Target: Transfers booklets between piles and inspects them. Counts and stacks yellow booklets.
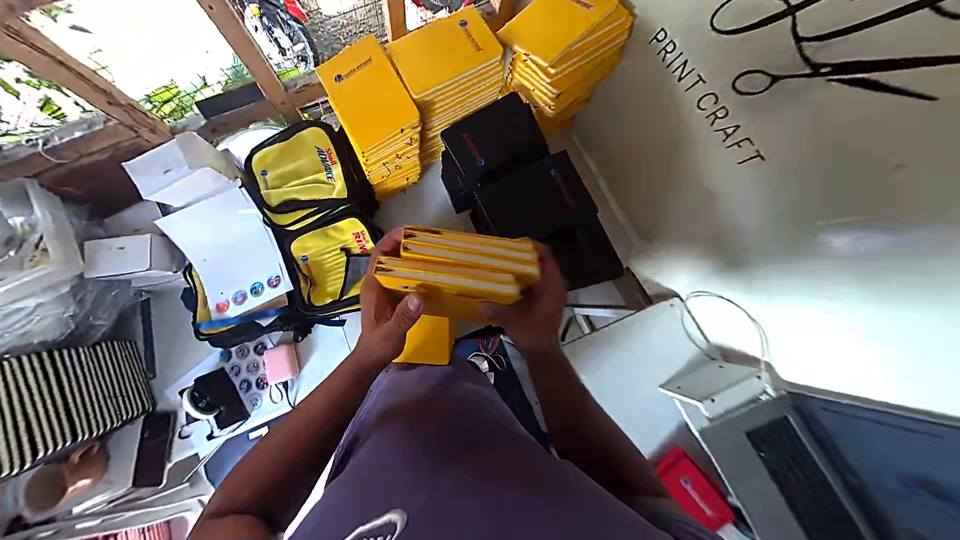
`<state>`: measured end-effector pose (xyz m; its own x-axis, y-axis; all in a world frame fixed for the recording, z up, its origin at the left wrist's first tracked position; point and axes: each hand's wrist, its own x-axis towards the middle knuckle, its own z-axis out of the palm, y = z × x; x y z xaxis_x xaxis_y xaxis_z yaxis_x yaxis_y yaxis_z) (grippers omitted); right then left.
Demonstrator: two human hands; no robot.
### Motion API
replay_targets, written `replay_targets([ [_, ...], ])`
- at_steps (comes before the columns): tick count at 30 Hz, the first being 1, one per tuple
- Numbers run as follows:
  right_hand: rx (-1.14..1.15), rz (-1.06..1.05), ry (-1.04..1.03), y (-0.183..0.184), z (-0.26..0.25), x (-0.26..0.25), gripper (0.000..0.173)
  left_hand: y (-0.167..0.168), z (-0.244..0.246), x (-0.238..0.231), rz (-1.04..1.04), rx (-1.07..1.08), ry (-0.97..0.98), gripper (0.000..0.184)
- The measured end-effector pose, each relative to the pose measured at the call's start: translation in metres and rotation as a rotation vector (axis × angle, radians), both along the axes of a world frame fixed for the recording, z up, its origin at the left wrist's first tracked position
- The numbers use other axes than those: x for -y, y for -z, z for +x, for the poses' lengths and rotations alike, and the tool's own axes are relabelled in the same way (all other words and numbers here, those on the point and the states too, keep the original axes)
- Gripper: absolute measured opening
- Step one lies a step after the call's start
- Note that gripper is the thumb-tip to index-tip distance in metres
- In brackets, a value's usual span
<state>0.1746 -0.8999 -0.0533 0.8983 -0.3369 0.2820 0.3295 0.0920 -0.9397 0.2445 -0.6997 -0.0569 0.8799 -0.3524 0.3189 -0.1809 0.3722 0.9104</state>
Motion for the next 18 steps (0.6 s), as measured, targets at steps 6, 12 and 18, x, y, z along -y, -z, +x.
replay_targets([
  [6,-0.008,0.027,-0.070,0.050,-0.014,-0.057,0.079,0.053,-0.006,-0.060,0.057,0.040,-0.007,0.075],
  [12,-0.032,-0.248,-0.097,0.063,-0.021,-0.079,0.090,0.070,-0.012,-0.068,0.110,0.137,0.028,0.089],
  [18,-0.215,-0.300,0.116,0.091,-0.019,-0.092,0.097,0.104,0.005,-0.080,0.358,0.165,0.087,0.087],
])
